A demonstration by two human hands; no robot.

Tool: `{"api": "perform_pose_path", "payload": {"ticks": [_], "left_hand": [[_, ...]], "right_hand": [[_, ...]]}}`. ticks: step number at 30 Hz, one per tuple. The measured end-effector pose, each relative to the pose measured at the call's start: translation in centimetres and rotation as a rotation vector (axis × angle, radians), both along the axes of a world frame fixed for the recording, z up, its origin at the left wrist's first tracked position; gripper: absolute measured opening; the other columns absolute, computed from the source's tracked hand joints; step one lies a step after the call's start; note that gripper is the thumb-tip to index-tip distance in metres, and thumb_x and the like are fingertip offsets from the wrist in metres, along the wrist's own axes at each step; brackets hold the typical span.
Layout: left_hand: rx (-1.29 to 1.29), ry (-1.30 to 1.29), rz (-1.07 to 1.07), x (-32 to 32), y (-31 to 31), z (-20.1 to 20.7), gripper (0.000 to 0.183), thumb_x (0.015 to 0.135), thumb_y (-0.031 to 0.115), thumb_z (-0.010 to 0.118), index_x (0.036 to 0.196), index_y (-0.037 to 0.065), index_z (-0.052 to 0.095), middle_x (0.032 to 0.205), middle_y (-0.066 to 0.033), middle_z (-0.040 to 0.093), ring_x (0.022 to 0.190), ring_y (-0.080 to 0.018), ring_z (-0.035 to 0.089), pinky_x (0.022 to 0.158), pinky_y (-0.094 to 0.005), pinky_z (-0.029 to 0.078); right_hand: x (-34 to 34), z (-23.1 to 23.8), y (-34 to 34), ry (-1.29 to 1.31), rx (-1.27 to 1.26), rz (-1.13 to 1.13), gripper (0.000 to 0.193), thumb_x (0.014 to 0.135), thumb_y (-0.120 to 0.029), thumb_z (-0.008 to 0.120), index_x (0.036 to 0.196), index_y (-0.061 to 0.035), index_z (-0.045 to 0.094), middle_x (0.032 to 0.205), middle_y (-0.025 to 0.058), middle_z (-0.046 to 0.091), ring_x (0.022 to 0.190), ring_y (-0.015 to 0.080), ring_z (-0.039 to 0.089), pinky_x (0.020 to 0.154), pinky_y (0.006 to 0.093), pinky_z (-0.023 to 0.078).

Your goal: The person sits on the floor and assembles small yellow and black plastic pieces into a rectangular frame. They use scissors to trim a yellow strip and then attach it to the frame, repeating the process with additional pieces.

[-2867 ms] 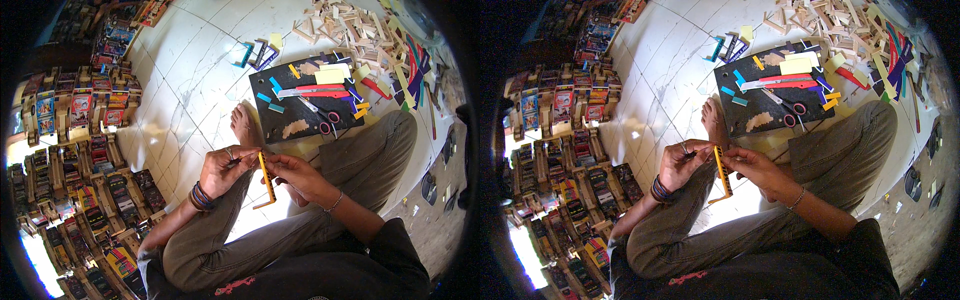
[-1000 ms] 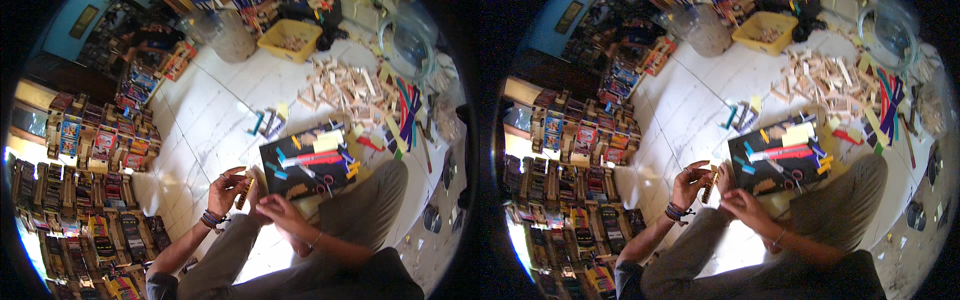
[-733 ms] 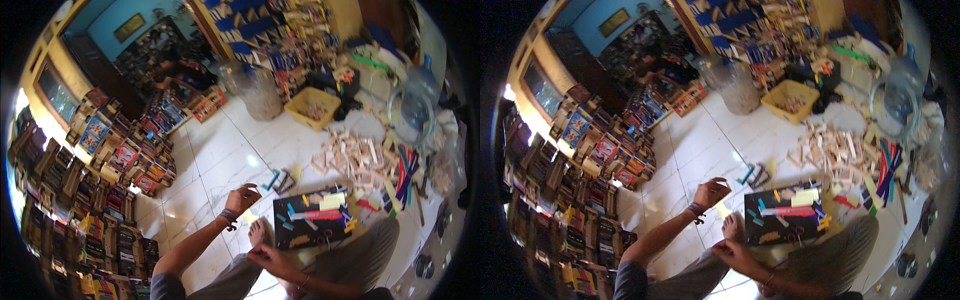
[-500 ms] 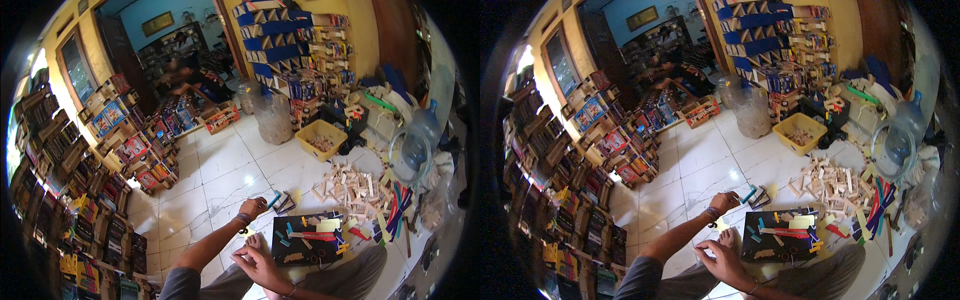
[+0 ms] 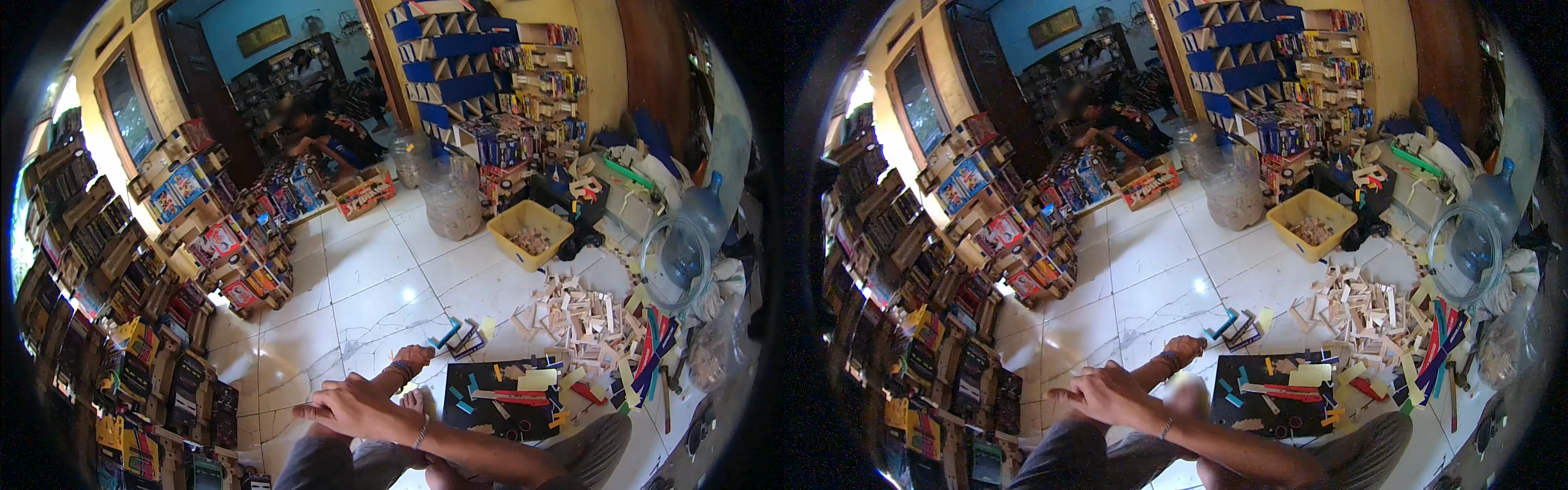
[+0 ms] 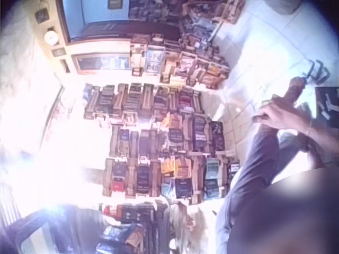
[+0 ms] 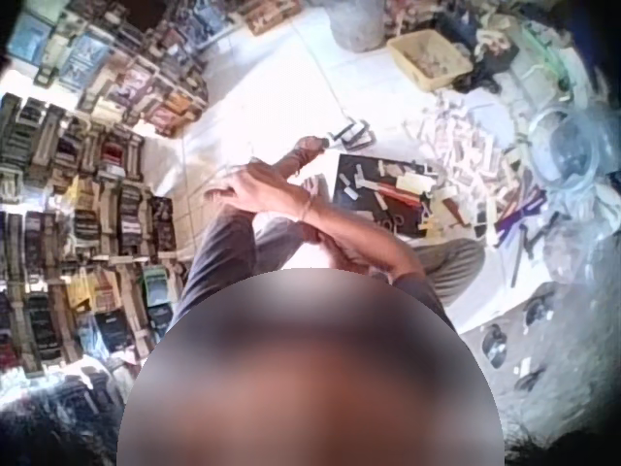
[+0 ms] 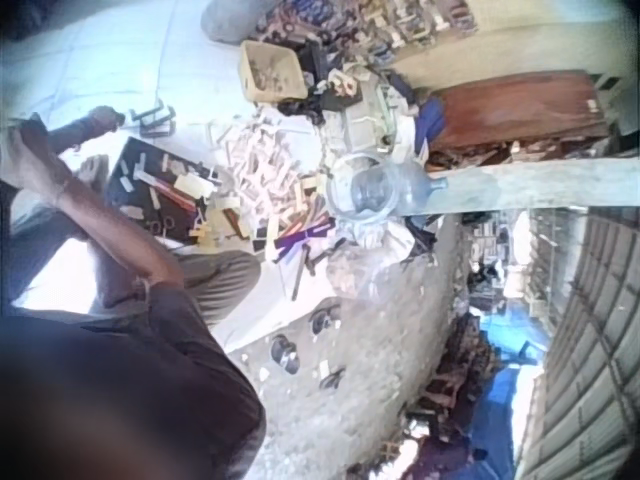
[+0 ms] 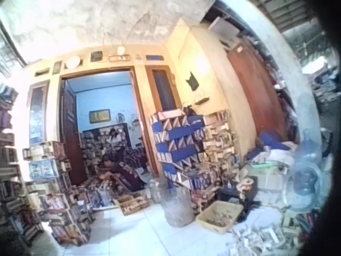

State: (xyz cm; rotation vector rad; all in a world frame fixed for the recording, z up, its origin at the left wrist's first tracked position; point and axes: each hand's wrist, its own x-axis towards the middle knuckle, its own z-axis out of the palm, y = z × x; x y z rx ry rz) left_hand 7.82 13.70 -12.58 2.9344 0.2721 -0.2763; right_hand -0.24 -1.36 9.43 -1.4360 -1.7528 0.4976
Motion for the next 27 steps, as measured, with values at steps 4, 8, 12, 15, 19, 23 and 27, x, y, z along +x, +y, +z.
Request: {"api": "perform_pose_path", "payload": {"ticks": [4,8,12,15,19,23,27], "left_hand": [[0.075,0.05,0.1,0.6,-0.6,-3.9,0.021,0.097,0.02,0.049,0.114,0.017,0.061,0.097,-0.0159,0.074,0.091,-0.0366,0.072,0.074,-0.0483,0.057],[0.073,-0.067,0.224,0.6,-0.3,-6.5,0.022,0.098,0.02,0.048,0.115,0.016,0.061,0.096,-0.0165,0.074,0.09,-0.0377,0.072,0.073,-0.0509,0.056],[0.057,-0.028,0.235,0.8,-0.2,-7.3,0.021,0.097,0.023,0.05,0.112,0.015,0.062,0.097,-0.0154,0.074,0.09,-0.0376,0.072,0.076,-0.0517,0.054],[0.09,0.01,0.243,0.6,-0.6,-6.9,0.022,0.097,0.022,0.052,0.116,0.018,0.063,0.096,-0.0159,0.074,0.088,-0.0387,0.071,0.079,-0.0516,0.052],[0.271,-0.086,0.094,-0.2,-1.3,-4.8,0.029,0.099,0.024,0.05,0.126,0.017,0.059,0.107,-0.0103,0.072,0.097,-0.0301,0.07,0.09,-0.0553,0.045],[0.503,0.067,-0.15,-0.9,-1.3,-2.6,0.032,0.098,0.017,0.048,0.128,0.015,0.059,0.114,-0.0064,0.069,0.104,-0.0241,0.067,0.101,-0.06,0.034],[0.618,0.054,-0.298,-1.6,0.0,-2.9,0.023,0.095,0.019,0.05,0.114,0.015,0.062,0.101,-0.0051,0.067,0.098,-0.0224,0.065,0.1,-0.0622,0.033]], "right_hand": [[3.0,-3.1,2.2,-0.1,-0.346,0.077,0.093,0.096,-0.077,0.027,0.067,0.0003,0.069,0.075,0.024,0.07,0.08,0.0415,0.071,0.086,0.0486,0.053],[3.6,-6.8,3.3,-0.242,-0.383,0.051,0.091,0.095,-0.076,0.035,0.082,0.0046,0.075,0.089,0.0259,0.073,0.093,0.0396,0.072,0.09,0.0514,0.051],[4.2,-8.4,4.3,-0.326,-0.393,0.071,0.078,0.094,-0.069,0.047,0.085,0.0039,0.075,0.091,0.0246,0.073,0.094,0.0396,0.071,0.084,0.0499,0.054],[4.4,-7.4,4.7,-0.402,-0.442,0.23,0.062,0.091,-0.059,0.06,0.089,0.0011,0.076,0.093,0.0213,0.074,0.094,0.0393,0.071,0.081,0.0483,0.055],[2.8,-3.5,5.9,-0.484,-0.565,0.508,0.044,0.08,-0.044,0.079,0.098,-0.0039,0.078,0.104,0.014,0.076,0.094,0.0308,0.073,0.082,0.0435,0.058],[2.5,-1.2,6.0,-0.559,-0.537,0.304,0.043,0.076,-0.041,0.086,0.096,-0.0036,0.079,0.101,0.0119,0.077,0.094,0.0282,0.074,0.08,0.0404,0.057],[4.5,-0.7,5.1,-0.863,-0.378,-0.012,0.021,0.072,-0.028,0.079,0.084,-0.0104,0.079,0.087,0.01,0.076,0.081,0.0244,0.073,0.065,0.0466,0.057]]}}
